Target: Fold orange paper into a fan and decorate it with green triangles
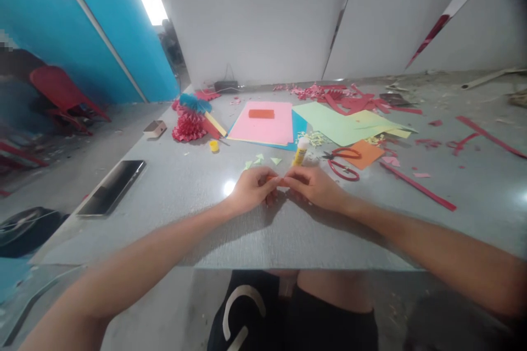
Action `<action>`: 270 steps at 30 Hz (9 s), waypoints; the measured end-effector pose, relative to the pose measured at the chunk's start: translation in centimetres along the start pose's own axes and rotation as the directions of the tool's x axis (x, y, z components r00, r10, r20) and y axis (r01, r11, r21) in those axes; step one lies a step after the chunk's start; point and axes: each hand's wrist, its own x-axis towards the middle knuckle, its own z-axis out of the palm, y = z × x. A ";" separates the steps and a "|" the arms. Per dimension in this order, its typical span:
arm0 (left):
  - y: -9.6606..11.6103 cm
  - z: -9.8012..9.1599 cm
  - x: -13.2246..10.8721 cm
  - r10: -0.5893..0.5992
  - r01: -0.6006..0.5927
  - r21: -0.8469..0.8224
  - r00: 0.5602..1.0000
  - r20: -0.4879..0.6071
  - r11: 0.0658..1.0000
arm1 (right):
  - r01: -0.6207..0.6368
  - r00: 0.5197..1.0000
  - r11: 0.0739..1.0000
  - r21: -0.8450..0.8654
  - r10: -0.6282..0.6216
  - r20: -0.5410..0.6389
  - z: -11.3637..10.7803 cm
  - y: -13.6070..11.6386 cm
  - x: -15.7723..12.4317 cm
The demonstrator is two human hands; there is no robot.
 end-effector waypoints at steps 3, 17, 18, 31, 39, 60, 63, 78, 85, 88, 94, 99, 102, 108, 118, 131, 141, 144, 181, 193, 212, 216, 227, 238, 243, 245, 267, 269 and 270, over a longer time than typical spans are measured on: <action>-0.1 0.0 0.0 0.007 -0.007 -0.004 1.000 0.012 1.000 | 0.003 1.000 1.000 0.007 -0.003 -0.003 0.0 0.2 0.0; -0.1 0.1 -0.2 0.023 -0.024 -0.031 1.000 -0.010 0.999 | 0.025 0.999 1.000 -0.008 -0.025 -0.035 0.1 0.8 -0.2; -0.1 0.1 -0.3 0.022 -0.022 -0.033 1.000 -0.008 0.999 | 0.017 0.999 1.000 -0.006 -0.017 -0.027 0.1 0.8 -0.2; 0.4 0.3 -0.3 0.032 -0.032 -0.011 0.999 0.001 0.999 | 0.025 1.000 1.000 -0.004 -0.025 0.016 0.1 0.3 -0.4; 0.3 0.4 -0.5 0.058 -0.058 -0.011 0.998 -0.033 0.998 | 0.039 0.999 0.999 0.010 -0.038 -0.011 0.6 0.0 -0.2; 0.4 -0.1 -0.7 0.111 -0.119 -0.075 0.989 -0.101 0.990 | 0.013 0.998 0.991 0.134 -0.005 -0.057 0.3 -0.1 -0.3; 0.3 -0.1 -0.7 0.108 -0.113 -0.041 0.989 -0.106 0.993 | -0.003 0.998 0.993 0.119 0.010 -0.063 0.5 -0.2 -0.5; -0.2 -0.4 -0.5 0.113 -0.113 0.010 0.984 -0.140 0.994 | -0.106 0.981 0.906 0.410 0.163 -0.106 0.3 -1.4 -0.7; 0.3 -0.1 -0.7 0.080 -0.080 0.008 0.988 -0.134 0.997 | -0.105 0.973 0.857 0.504 0.194 -0.126 0.2 -1.4 -0.8; 0.5 0.1 -0.9 0.093 -0.095 -0.011 0.986 -0.140 0.995 | -0.089 0.974 0.877 0.471 0.175 -0.141 0.2 -1.6 -0.8; 0.1 0.0 -0.9 0.102 -0.103 0.003 0.981 -0.168 0.995 | -0.067 0.975 0.881 0.469 0.157 -0.155 0.3 -1.4 -0.8; -0.1 -0.2 -0.8 0.109 -0.104 0.041 0.981 -0.157 0.994 | -0.075 0.974 0.854 0.514 0.173 -0.145 0.3 -1.2 -0.7; 0.1 -0.1 -0.9 0.110 -0.099 0.081 0.982 -0.155 0.992 | -0.052 0.976 0.831 0.553 0.159 -0.148 0.2 -1.2 -0.6; 0.5 0.2 -1.2 0.145 -0.111 0.202 0.976 -0.163 0.973 | 0.044 0.979 0.780 0.625 0.092 -0.183 0.4 -0.7 -0.4; 0.0 -0.4 -0.8 0.305 -0.247 0.252 0.925 -0.227 0.936 | 0.272 0.945 0.759 0.592 -0.094 -0.313 0.5 -0.1 -0.5; 0.4 -0.3 -1.1 0.240 -0.254 -0.016 0.932 -0.270 0.967 | 0.386 0.918 0.770 0.508 -0.267 -0.293 0.4 0.2 -0.8; 0.6 -0.3 -1.2 0.170 -0.200 -0.128 0.962 -0.214 0.971 | 0.236 0.952 0.885 0.401 -0.128 -0.278 0.2 0.1 -0.4; 0.4 -0.4 -0.9 0.149 -0.180 -0.094 0.950 -0.273 0.979 | 0.175 0.954 0.888 0.425 -0.046 -0.297 0.0 0.3 -0.3; 0.2 -0.9 -0.7 0.171 -0.177 0.007 0.942 -0.290 0.984 | -0.051 0.975 0.953 0.299 -0.017 0.220 -1.1 0.1 -0.6; 0.1 -0.9 -0.5 0.161 -0.176 -0.031 0.949 -0.270 0.984 | 0.046 0.993 0.970 0.240 -0.072 0.098 -1.4 -0.6 -0.8; 0.4 -0.6 -0.8 0.088 -0.089 -0.140 0.996 -0.008 0.986 | 0.064 0.994 0.976 0.210 -0.045 -0.095 -1.2 -0.3 -0.5; 0.0 -0.6 -0.7 0.099 -0.093 -0.166 0.995 0.026 0.982 | 0.068 0.992 0.985 0.157 -0.050 -0.113 -1.2 -0.5 -0.6; 0.4 -0.3 -1.0 0.156 -0.150 -0.159 0.987 0.031 0.976 | 0.024 0.999 0.967 0.254 -0.035 0.036 0.0 0.5 -1.1; 0.4 -0.5 -0.7 0.136 -0.132 -0.157 0.991 0.013 0.979 | -0.032 0.997 0.946 0.323 0.009 0.071 -0.2 0.2 -0.8; -0.2 -0.3 -0.5 0.138 -0.126 -0.160 0.988 0.064 0.979 | -0.055 0.996 0.914 0.402 0.023 0.084 0.0 0.3 -0.7; -0.4 -0.3 -0.5 0.133 -0.120 -0.159 0.989 0.070 0.980 | -0.039 0.997 0.912 0.407 0.011 0.071 0.0 0.4 -0.7; 0.0 -0.2 -0.7 0.119 -0.114 -0.069 0.991 0.060 0.991 | -0.070 0.996 0.939 0.337 0.045 0.081 0.1 0.2 -0.8; 0.0 -0.2 -0.7 0.129 -0.124 -0.064 0.989 0.069 0.990 | -0.073 0.996 0.939 0.335 0.050 0.076 0.1 0.0 -0.9; 0.0 -0.2 -0.8 0.137 -0.133 -0.059 0.988 0.070 0.989 | -0.073 0.996 0.941 0.331 0.052 0.071 0.1 -0.1 -1.0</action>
